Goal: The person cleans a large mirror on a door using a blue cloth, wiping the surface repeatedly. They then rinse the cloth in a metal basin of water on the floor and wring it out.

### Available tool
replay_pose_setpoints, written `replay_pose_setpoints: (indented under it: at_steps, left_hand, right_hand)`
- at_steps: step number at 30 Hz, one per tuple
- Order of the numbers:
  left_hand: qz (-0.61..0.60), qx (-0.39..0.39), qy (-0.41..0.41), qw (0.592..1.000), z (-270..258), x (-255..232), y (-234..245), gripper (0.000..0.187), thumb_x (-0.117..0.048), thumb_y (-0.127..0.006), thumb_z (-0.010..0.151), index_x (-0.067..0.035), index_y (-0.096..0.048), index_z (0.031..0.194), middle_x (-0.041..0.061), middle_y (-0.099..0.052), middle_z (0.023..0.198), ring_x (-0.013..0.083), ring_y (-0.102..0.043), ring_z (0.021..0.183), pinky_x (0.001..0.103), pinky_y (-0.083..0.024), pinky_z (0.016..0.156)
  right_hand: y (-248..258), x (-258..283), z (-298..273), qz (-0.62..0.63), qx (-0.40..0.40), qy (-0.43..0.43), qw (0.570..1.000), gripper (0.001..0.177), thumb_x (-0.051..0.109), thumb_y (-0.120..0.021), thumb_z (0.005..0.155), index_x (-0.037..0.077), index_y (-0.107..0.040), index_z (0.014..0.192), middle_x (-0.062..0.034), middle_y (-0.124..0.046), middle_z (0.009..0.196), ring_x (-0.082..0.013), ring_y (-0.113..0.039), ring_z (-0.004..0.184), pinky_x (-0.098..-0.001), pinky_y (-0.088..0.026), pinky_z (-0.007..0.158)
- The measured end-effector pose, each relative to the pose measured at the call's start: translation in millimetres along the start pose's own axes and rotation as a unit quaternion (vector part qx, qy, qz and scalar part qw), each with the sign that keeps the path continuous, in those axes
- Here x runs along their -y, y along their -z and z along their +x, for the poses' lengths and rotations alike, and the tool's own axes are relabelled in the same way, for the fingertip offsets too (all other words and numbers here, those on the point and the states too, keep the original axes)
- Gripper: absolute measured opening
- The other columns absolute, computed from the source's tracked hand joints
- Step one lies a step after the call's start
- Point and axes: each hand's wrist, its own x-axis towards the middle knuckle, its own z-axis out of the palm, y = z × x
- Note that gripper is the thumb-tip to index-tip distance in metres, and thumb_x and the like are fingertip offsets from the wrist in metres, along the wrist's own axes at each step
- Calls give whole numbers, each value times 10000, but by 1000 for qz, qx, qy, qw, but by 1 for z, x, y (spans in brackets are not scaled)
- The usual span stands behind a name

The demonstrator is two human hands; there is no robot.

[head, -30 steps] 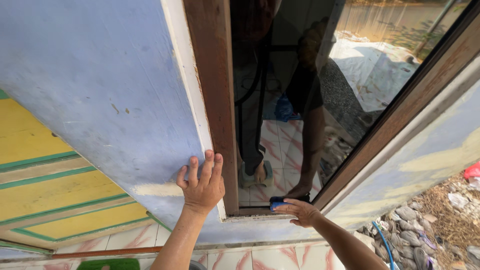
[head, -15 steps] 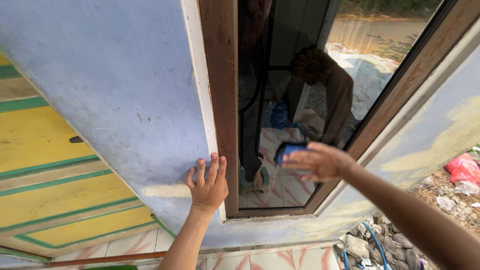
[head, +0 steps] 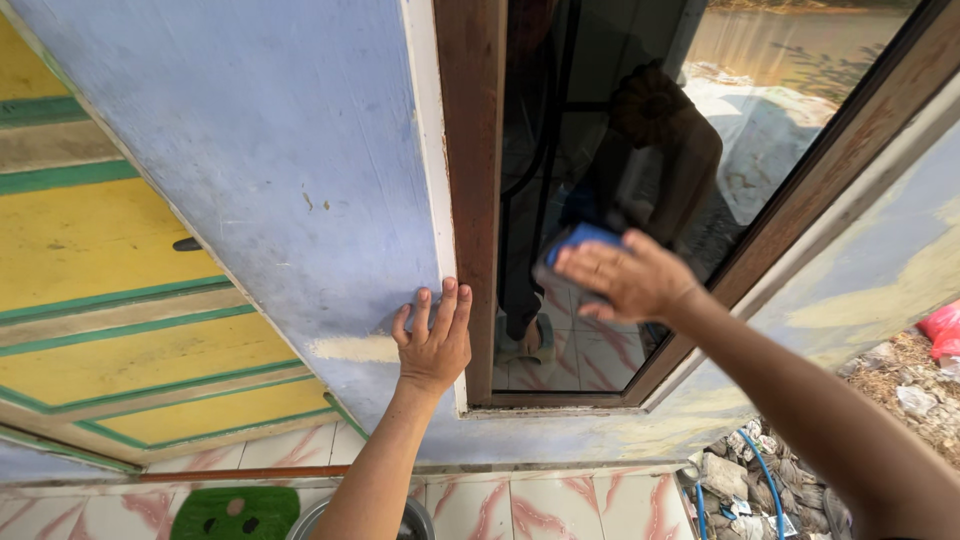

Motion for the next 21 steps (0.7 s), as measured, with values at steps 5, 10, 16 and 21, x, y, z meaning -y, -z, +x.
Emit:
replay_pose_setpoints:
  at_steps: [5, 10, 16, 21]
  left_hand:
    - [-1, -5, 2, 1000, -2, 0, -2, 484, -185, -596, 1042, -192, -556, 1524, -7, -322, 1682, 276, -166, 1580, 479, -217, 1191]
    - [2, 0, 5, 1000, -5, 0, -6, 495, -172, -583, 1037, -195, -554, 1531, -21, -339, 1672, 265, -173, 1574, 481, -210, 1200]
    - [-6, -11, -4, 1000, -7, 3, -7, 508, -179, -580, 1025, -192, -554, 1533, -25, -356, 1663, 257, -179, 1571, 478, -208, 1200]
    - [-7, -22, -2, 1000, -3, 3, -5, 498, -190, -570, 1019, -191, -562, 1517, -21, -368, 1653, 258, -181, 1569, 477, -195, 1210]
  right_hand:
    - [-88, 98, -23, -64, -77, 103, 990, 750, 661, -126, 1052, 235, -28, 1662, 32, -35, 1728, -132, -6, 1560, -427, 74, 1234]
    - [-170, 189, -45, 10, 16, 147, 989, 719, 556, -230, 1030, 240, -19, 1639, 55, -3, 1714, -116, 48, 1551, -401, 93, 1226]
    - [-224, 277, -54, 16, 174, 199, 964, 696, 533, -200, 1053, 203, 25, 1623, 47, 97, 1721, -118, 167, 1548, -434, 119, 1223]
    - [-217, 288, -49, -9, 181, 212, 960, 732, 514, -184, 1040, 149, 57, 1626, 43, 129, 1704, -127, 218, 1524, -462, 136, 1199]
